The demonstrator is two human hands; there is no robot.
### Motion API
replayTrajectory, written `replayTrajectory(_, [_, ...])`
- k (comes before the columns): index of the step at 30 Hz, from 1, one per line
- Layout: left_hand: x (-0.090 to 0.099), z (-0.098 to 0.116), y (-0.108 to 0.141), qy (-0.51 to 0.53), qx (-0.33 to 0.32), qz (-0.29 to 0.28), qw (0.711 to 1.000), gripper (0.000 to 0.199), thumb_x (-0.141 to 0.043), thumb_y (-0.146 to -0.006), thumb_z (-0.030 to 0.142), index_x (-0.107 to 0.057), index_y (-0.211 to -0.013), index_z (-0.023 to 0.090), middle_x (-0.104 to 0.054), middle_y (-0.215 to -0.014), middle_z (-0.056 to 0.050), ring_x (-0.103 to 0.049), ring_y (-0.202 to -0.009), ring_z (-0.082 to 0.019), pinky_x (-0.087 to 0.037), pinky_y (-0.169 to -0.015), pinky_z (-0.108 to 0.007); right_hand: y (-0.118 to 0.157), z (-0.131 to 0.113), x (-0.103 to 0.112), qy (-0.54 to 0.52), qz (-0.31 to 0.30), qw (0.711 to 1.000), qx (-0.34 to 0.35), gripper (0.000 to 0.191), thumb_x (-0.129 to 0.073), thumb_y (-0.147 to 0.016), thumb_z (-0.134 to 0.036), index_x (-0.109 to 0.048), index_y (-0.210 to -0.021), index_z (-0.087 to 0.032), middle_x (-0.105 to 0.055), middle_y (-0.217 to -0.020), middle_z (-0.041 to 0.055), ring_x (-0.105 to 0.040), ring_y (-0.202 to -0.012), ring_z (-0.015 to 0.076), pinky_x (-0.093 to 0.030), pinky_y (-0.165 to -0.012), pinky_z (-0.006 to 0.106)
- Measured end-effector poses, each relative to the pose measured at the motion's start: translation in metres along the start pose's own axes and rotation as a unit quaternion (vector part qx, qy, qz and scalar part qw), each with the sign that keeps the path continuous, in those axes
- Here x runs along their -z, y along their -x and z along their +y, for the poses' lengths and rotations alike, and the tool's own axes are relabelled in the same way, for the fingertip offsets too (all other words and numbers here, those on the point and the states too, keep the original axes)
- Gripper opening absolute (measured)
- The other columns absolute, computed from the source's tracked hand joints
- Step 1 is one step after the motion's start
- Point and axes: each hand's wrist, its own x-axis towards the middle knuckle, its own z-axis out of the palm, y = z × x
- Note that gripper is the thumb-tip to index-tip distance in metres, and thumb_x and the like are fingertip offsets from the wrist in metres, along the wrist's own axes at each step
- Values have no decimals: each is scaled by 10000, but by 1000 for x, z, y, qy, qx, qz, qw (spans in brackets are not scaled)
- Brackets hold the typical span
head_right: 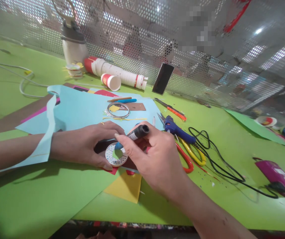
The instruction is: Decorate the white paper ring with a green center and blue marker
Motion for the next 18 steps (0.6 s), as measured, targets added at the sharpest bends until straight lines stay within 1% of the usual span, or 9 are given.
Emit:
replayTrajectory(4, [0,-1,0,1,-1,0,1000,537,-842,-668,437,-648,-1108,198,-618,-1167,-89,-563,-1091,-251,-448,-964,-362,1,4,-1,4,13,1000,-3,236,-712,-822,-355,-646,-678,-180,-657,-563,-19,-619,-490,130,-558,-479,234])
replayTrajectory(7, [0,-1,0,4,2,-4,1000,512,-837,-671,443,-650,-1073,188,-622,-1151,-88,-573,-1065,-247,-457,-934,-357,3,2,0,-34,20,999,-12,198,-716,-827,-344,-668,-709,-193,-661,-581,-26,-621,-501,125,-582,-521,249])
replayTrajectory(8, [0,0,0,6,3,-5,1000,501,-836,-671,443,-652,-1056,180,-623,-1146,-89,-575,-1063,-248,-457,-930,-356,3,0,1,-43,34,998,-13,184,-717,-828,-329,-672,-706,-200,-667,-591,-27,-627,-511,123,-585,-536,248])
replayTrajectory(9, [0,0,0,8,3,-5,1000,491,-836,-671,442,-654,-1041,175,-624,-1143,-90,-576,-1065,-248,-455,-929,-355,3,-2,2,-47,55,997,-12,177,-722,-826,-310,-673,-692,-206,-671,-592,-26,-630,-516,121,-579,-535,242])
replayTrajectory(11, [0,0,0,14,0,-2,1000,472,-834,-674,435,-658,-1028,177,-627,-1148,-87,-577,-1072,-247,-451,-934,-350,2,-6,6,-46,130,990,-7,198,-731,-816,-276,-664,-640,-211,-664,-568,-24,-614,-492,114,-535,-482,229])
replayTrajectory(13, [0,-1,-1,23,-4,-1,1000,458,-830,-680,425,-659,-1033,187,-632,-1157,-80,-579,-1080,-241,-446,-941,-344,0,-7,9,-58,209,976,0,227,-734,-809,-267,-652,-606,-211,-645,-536,-21,-587,-453,118,-482,-434,252])
replayTrajectory(14, [0,-1,-1,28,-4,-1,1000,457,-830,-682,422,-659,-1036,190,-635,-1159,-77,-580,-1083,-238,-445,-943,-341,-2,-7,10,-71,235,969,5,225,-733,-811,-272,-655,-609,-210,-636,-527,-20,-575,-437,123,-466,-425,272])
replayTrajectory(16, [0,-1,0,31,-1,-3,1000,469,-836,-678,409,-659,-1050,187,-632,-1176,-79,-574,-1105,-240,-435,-963,-345,-5,-4,13,-93,267,959,23,254,-723,-820,-285,-645,-591,-209,-619,-513,-20,-556,-416,128,-439,-417,300])
replayTrajectory(18, [0,-1,0,29,4,-6,1000,483,-841,-676,395,-656,-1068,182,-624,-1196,-84,-563,-1127,-245,-425,-980,-353,-7,-1,14,-102,280,954,39,286,-712,-830,-290,-629,-567,-211,-596,-493,-24,-538,-393,123,-405,-394,302])
